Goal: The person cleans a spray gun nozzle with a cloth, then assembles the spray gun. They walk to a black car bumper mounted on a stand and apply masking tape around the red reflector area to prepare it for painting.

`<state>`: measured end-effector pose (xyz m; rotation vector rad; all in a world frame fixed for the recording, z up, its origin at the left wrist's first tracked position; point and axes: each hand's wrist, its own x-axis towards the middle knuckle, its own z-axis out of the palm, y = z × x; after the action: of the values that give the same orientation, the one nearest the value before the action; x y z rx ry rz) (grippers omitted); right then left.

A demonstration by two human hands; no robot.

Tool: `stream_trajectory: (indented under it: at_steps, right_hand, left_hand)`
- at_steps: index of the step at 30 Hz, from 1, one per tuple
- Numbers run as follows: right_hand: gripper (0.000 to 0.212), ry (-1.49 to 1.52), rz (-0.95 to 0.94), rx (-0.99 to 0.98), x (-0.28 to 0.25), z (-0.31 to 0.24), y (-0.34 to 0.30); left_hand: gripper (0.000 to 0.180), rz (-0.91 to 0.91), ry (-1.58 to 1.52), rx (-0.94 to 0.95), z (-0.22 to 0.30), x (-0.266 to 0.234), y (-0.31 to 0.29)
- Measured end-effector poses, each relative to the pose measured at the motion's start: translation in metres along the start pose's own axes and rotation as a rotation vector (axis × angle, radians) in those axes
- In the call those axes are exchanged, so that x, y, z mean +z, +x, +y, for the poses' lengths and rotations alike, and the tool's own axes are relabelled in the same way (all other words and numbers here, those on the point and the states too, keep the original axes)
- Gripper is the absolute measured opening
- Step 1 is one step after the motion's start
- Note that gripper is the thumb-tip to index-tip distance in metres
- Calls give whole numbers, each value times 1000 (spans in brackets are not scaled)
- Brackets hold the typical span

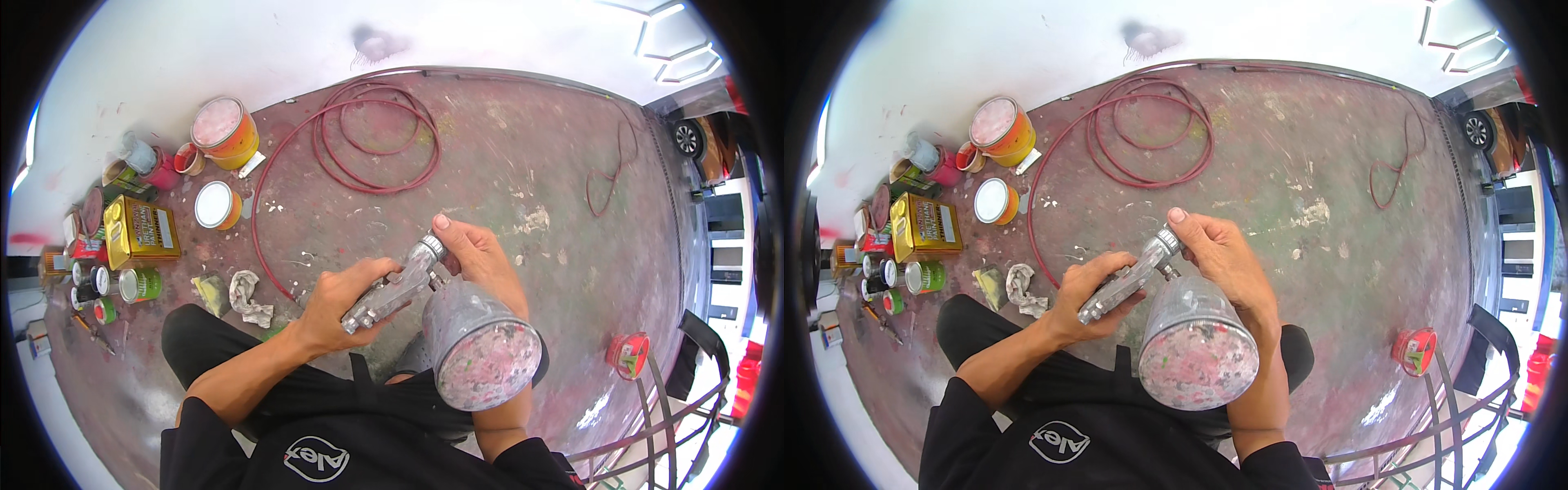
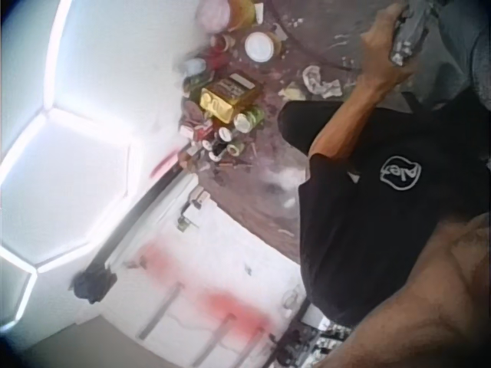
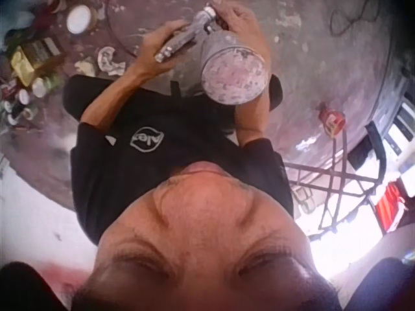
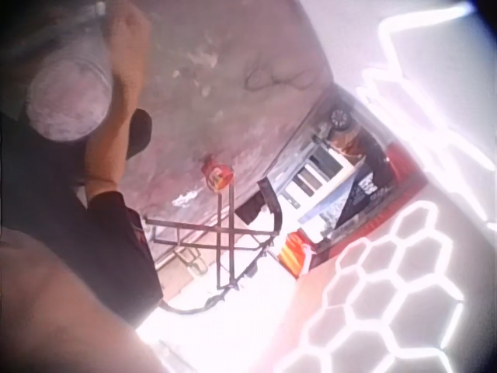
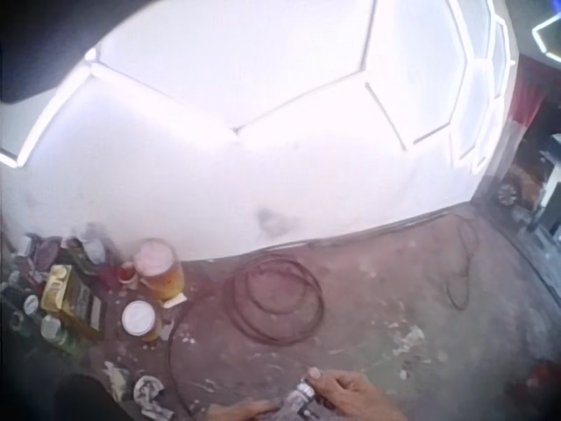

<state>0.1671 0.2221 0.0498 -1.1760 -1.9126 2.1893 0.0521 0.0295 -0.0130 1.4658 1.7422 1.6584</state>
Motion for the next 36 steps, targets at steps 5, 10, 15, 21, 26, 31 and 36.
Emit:
stream_trajectory:
  at_steps: [5, 10, 15, 21, 26, 31, 36]
  right_hand:
    - [49, 84, -50, -72, -1, 15, 9]
    - [51, 70, -16, -60, 1, 16, 9]
    - [51, 7, 29, -22, 3, 14, 7]
    - [47, 328, 410, -106, -24, 16, 18]
    - [39, 659, 874, -411, -71, -1, 4]
    - [36, 677, 891, -479, -54, -1, 3]
    - [35, 723, 858, -523, -49, -2, 7]
  left_hand:
    - [51, -67, 37, 82, -5, -7, 2]
    - [49, -56, 19, 59, -6, -3, 1]
    - [48, -50, 40, 64, -10, 1, -2]
    - [46, 9, -9, 14, -7, 9, 5]
    - [44, 0, -18, -62, -4, 8, 0]
    - [40, 44, 8, -88, 0, 8, 2]
    - [40, 43, 6, -84, 1, 1, 1]
